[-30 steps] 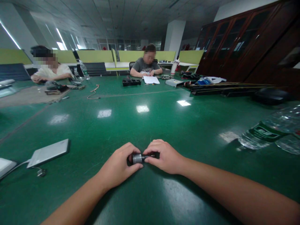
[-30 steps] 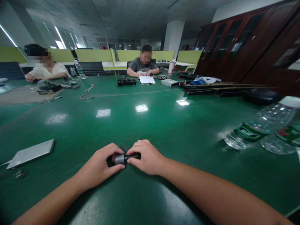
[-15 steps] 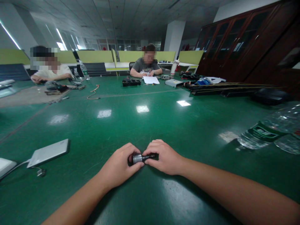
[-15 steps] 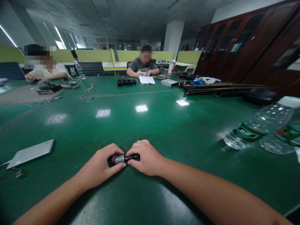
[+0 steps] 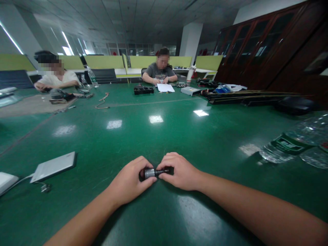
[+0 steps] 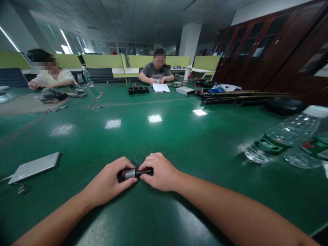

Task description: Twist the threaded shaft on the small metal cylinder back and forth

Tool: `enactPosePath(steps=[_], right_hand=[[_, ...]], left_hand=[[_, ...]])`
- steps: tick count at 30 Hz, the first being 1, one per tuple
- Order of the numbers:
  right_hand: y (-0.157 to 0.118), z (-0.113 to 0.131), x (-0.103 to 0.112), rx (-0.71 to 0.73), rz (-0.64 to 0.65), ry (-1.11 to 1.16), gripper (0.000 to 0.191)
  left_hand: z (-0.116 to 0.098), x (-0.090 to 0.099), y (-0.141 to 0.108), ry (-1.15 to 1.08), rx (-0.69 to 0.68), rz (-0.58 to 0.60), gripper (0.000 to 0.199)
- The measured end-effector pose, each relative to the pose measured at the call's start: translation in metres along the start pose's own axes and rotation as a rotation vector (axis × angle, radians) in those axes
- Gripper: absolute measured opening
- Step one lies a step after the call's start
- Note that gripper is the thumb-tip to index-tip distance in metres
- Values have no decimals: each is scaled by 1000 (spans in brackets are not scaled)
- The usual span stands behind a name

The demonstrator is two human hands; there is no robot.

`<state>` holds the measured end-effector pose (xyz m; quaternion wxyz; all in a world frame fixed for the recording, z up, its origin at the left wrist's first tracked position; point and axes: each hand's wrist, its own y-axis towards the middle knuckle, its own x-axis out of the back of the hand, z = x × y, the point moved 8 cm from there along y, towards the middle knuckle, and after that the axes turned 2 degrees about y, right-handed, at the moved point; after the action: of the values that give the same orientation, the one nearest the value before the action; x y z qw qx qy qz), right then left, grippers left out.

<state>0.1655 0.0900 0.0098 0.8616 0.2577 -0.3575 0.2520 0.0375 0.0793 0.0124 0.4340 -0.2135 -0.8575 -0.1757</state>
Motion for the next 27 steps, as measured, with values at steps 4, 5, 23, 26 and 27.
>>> enactPosePath(steps=[4,5,23,26,27], right_hand=[[0,0,1,-3,-8,12,13],[0,0,1,-5,-9,11,13],[2,-2,3,-24,-36,-11,11],[2,-4,4,-37,-40,-15,11],[2,-4,5,-40,-41,-15,10]], left_hand=[[-1,0,0,8,-10,0,15],[-1,0,0,9,-13,0,15],[0,4,-2,24,-48,-15,15],[1,6,-2,41,-45,-25,15],[1,6,-2,45,-44,-29,15]])
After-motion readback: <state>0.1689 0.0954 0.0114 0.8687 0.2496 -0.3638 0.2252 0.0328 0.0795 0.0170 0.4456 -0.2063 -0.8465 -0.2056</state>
